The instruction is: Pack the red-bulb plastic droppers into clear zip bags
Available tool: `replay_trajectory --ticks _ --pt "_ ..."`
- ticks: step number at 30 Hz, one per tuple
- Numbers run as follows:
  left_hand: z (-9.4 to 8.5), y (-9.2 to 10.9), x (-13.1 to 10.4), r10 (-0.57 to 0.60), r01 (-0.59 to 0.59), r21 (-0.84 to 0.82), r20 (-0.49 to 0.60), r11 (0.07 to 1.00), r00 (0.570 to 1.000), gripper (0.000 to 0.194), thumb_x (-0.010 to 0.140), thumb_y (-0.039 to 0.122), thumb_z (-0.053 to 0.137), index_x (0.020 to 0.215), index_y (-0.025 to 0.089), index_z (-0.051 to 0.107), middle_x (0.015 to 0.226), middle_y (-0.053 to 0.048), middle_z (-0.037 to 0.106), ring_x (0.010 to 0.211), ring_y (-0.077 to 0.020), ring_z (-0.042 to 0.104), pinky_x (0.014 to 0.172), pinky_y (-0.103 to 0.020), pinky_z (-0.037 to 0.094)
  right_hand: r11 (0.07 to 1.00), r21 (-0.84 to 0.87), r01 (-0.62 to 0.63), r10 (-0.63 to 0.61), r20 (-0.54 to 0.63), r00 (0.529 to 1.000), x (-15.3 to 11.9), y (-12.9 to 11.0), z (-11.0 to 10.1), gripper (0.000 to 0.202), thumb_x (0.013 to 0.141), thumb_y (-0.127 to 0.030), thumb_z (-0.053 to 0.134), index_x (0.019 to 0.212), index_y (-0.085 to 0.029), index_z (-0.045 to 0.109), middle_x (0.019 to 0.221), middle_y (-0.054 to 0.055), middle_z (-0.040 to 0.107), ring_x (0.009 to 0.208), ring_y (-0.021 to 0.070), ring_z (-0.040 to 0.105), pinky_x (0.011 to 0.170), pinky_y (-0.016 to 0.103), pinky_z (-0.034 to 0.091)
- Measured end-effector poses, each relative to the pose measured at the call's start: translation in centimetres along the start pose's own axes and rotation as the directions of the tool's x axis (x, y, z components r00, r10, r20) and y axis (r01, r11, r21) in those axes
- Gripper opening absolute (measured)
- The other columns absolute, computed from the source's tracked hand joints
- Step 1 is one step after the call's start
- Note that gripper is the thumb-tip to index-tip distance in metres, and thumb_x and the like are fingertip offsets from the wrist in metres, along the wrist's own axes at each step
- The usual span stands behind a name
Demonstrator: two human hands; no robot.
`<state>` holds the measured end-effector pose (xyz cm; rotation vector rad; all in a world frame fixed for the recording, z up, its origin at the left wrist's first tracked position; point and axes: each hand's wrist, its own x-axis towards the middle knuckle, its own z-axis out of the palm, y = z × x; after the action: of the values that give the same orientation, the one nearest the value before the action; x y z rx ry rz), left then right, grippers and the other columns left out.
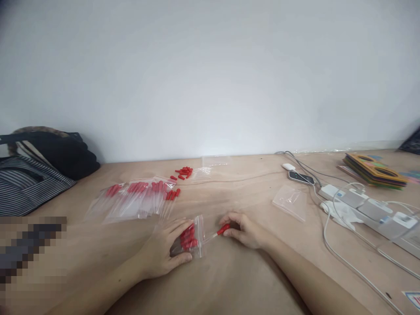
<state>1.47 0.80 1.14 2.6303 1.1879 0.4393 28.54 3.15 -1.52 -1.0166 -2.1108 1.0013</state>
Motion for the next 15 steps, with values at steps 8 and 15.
replay_trajectory --ticks 8,15 --pt "0.4 -0.2 -0.1 0.016 -0.016 0.002 -0.012 1.000 1.000 0.064 0.069 0.041 0.066 0.125 0.017 0.045 0.124 -0.012 0.052 0.114 -0.0292 0.046 0.096 -0.045 0.038 0.923 -0.324 0.208 -0.205 0.045 0.978 0.2 -1.5 1.4 0.017 0.080 -0.039 0.058 0.080 -0.023 0.063 0.077 0.001 0.063 0.079 0.0152 0.053 0.078 0.033 0.030" --pt "0.4 -0.2 0.0 0.012 -0.012 0.016 0.001 1.000 1.000 0.066 0.069 0.041 0.066 0.125 0.016 0.044 0.124 -0.013 0.051 0.115 -0.0294 0.046 0.096 -0.046 0.038 0.942 -0.285 0.178 -0.183 0.011 0.983 0.4 -2.4 2.8 0.011 0.078 -0.033 0.061 0.075 -0.022 0.064 0.075 0.000 0.066 0.077 0.0153 0.053 0.075 0.033 0.030"
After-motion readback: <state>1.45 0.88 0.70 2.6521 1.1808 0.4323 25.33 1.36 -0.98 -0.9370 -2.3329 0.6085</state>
